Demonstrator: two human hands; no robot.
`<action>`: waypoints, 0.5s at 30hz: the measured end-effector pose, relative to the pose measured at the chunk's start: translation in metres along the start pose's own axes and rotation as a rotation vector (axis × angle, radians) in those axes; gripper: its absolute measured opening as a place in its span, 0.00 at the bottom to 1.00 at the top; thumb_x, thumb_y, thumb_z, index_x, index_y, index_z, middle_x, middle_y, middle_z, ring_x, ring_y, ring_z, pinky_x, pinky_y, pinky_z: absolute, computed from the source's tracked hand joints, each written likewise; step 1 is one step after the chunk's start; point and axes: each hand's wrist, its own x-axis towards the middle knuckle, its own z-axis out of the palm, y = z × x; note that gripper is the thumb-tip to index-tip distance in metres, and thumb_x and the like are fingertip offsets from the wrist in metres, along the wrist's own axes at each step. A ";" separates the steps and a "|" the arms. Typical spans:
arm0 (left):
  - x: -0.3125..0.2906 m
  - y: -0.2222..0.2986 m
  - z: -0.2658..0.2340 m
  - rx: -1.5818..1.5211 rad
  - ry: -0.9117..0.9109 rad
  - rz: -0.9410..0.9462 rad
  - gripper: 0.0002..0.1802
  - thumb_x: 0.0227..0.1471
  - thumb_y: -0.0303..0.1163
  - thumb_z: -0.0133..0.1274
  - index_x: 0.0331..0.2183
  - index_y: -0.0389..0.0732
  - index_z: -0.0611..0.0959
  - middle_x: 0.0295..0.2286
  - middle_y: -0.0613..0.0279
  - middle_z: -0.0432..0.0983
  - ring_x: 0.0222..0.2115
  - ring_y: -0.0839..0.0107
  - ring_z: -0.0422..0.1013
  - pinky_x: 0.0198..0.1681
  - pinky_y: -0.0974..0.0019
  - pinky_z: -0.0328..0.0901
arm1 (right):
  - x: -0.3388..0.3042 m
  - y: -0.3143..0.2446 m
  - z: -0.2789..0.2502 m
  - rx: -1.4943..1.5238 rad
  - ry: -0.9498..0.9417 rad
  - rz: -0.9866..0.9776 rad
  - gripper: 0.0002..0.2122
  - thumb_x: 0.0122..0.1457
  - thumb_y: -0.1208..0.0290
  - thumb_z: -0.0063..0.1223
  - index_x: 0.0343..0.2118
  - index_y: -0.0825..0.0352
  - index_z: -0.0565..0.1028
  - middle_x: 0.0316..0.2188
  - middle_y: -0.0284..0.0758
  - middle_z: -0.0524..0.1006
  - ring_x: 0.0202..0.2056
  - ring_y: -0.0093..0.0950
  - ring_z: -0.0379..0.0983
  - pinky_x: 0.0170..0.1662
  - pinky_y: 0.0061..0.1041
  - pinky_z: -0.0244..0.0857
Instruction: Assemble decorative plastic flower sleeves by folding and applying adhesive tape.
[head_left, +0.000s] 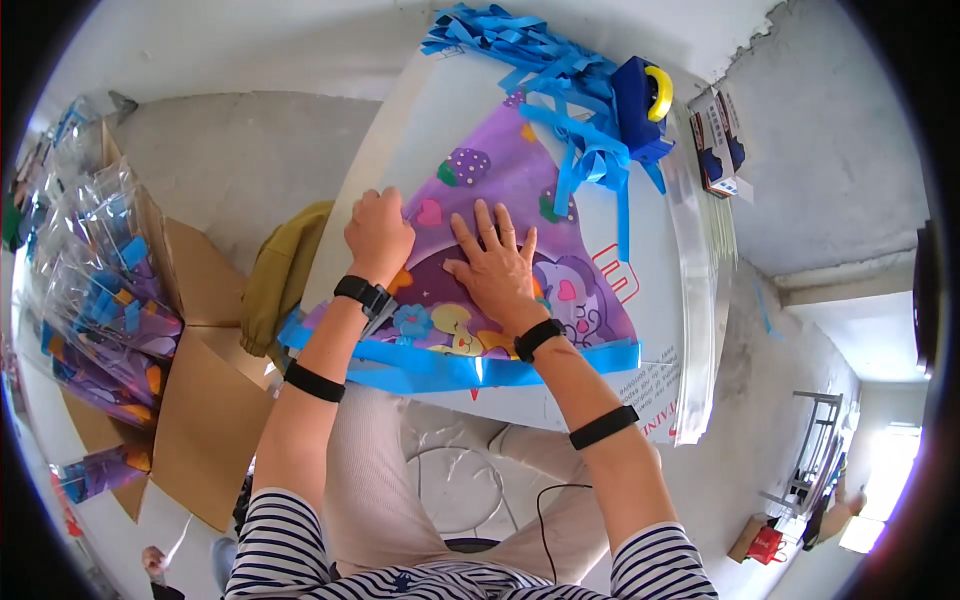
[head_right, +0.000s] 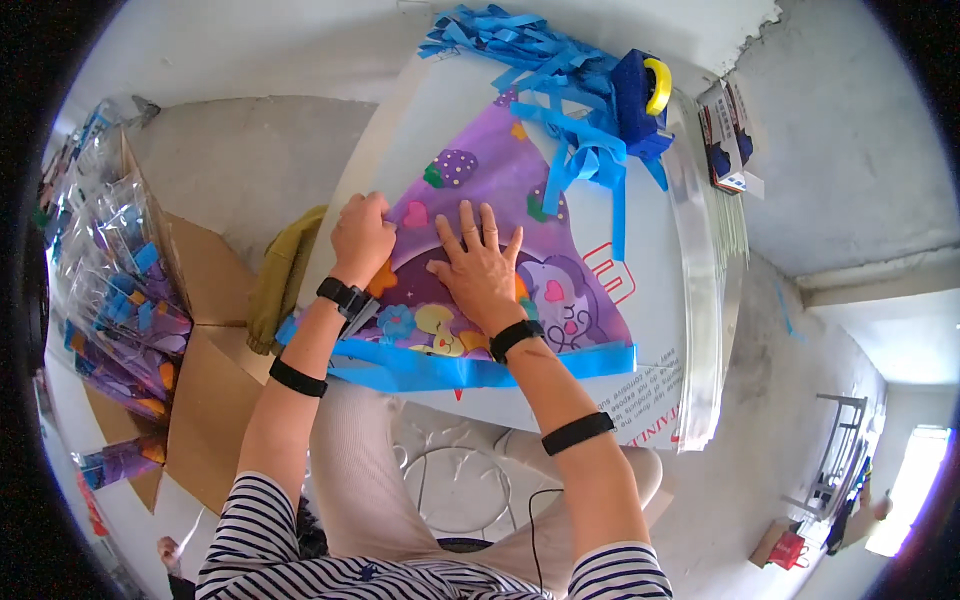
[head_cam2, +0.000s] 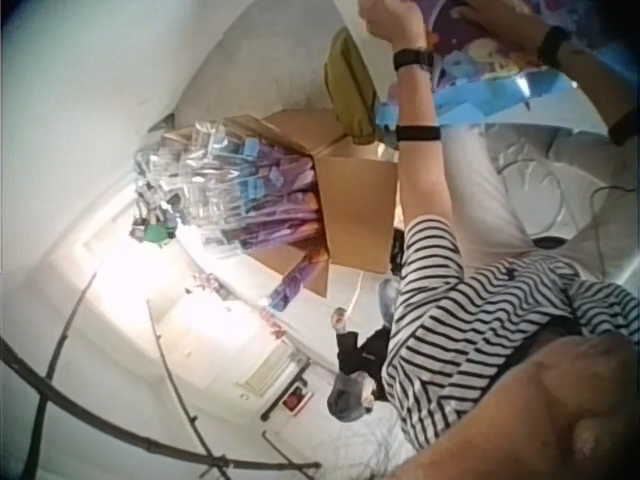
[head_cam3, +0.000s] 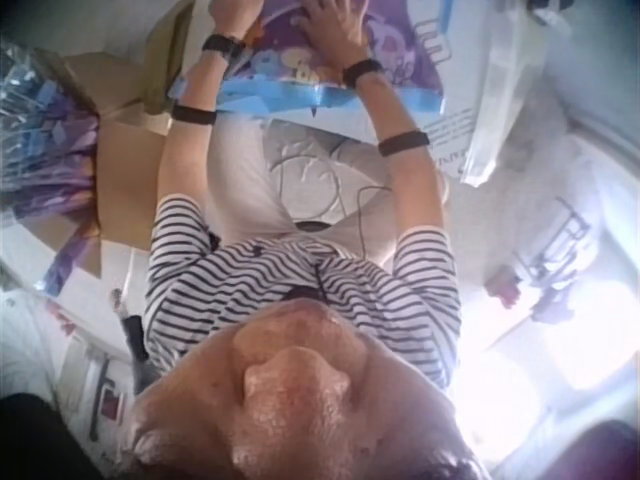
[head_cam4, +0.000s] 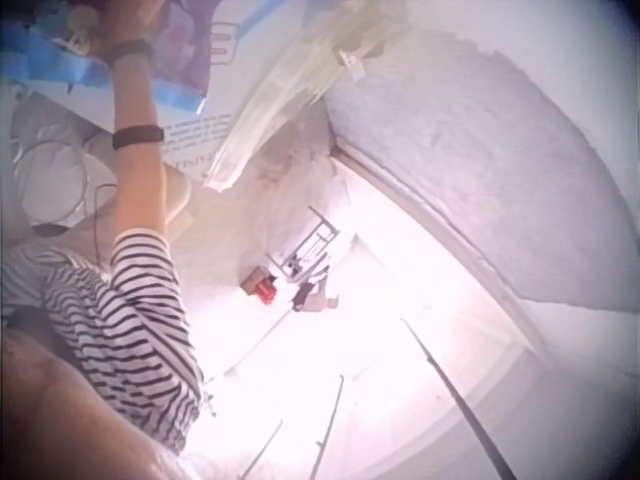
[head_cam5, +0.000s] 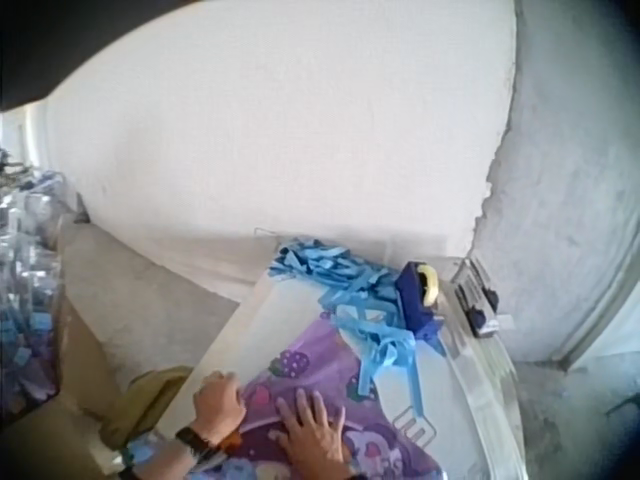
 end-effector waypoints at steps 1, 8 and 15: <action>-0.005 0.005 -0.003 0.121 0.106 0.073 0.12 0.46 0.27 0.59 0.36 0.39 0.81 0.39 0.54 0.77 0.42 0.51 0.73 0.42 0.52 0.68 | -0.001 0.000 0.001 0.008 0.056 -0.018 0.31 0.61 0.47 0.53 0.65 0.50 0.63 0.69 0.37 0.55 0.70 0.43 0.45 0.63 0.70 0.42; -0.050 0.036 0.015 -0.253 -0.047 0.638 0.26 0.56 0.30 0.56 0.56 0.36 0.73 0.57 0.47 0.67 0.61 0.49 0.61 0.62 0.47 0.56 | -0.005 0.008 0.014 -0.138 0.007 -0.005 0.27 0.62 0.54 0.47 0.65 0.50 0.64 0.71 0.34 0.52 0.71 0.41 0.42 0.64 0.71 0.37; -0.054 0.012 0.049 -0.364 -0.163 0.543 0.31 0.65 0.48 0.47 0.63 0.43 0.67 0.62 0.52 0.62 0.65 0.51 0.55 0.65 0.41 0.49 | -0.022 0.009 0.012 0.050 0.053 0.011 0.29 0.63 0.55 0.48 0.67 0.54 0.61 0.70 0.34 0.53 0.72 0.41 0.42 0.67 0.63 0.37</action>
